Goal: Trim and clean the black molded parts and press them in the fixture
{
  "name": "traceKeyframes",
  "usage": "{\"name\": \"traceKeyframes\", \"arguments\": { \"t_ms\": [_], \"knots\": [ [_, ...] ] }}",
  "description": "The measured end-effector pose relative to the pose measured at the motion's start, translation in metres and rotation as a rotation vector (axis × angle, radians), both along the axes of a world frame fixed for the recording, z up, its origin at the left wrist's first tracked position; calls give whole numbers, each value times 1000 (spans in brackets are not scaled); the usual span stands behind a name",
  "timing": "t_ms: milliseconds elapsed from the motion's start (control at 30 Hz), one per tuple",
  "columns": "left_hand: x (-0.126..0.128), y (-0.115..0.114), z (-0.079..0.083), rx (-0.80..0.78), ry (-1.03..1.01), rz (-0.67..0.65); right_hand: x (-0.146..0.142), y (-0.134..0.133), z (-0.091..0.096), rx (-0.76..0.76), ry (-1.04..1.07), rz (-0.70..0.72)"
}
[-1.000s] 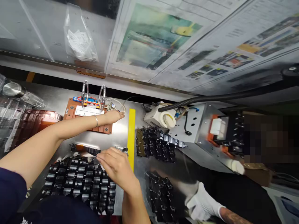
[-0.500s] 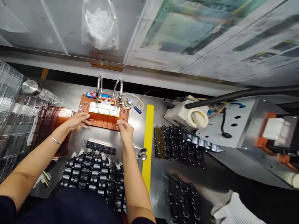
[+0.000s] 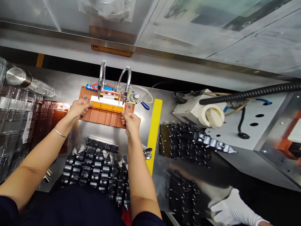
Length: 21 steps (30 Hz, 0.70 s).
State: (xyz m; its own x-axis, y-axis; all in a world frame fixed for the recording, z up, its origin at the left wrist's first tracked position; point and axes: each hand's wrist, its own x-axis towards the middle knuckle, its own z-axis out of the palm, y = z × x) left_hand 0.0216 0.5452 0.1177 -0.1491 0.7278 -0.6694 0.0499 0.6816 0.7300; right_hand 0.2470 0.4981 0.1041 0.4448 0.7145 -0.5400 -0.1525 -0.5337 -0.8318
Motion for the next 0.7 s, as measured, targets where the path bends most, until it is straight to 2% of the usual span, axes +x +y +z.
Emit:
{"name": "traceKeyframes", "arguments": {
  "t_ms": [700],
  "knots": [
    [-4, 7, -2, 25, 17, -14, 3, 9, 5, -101, 66, -14]
  ]
}}
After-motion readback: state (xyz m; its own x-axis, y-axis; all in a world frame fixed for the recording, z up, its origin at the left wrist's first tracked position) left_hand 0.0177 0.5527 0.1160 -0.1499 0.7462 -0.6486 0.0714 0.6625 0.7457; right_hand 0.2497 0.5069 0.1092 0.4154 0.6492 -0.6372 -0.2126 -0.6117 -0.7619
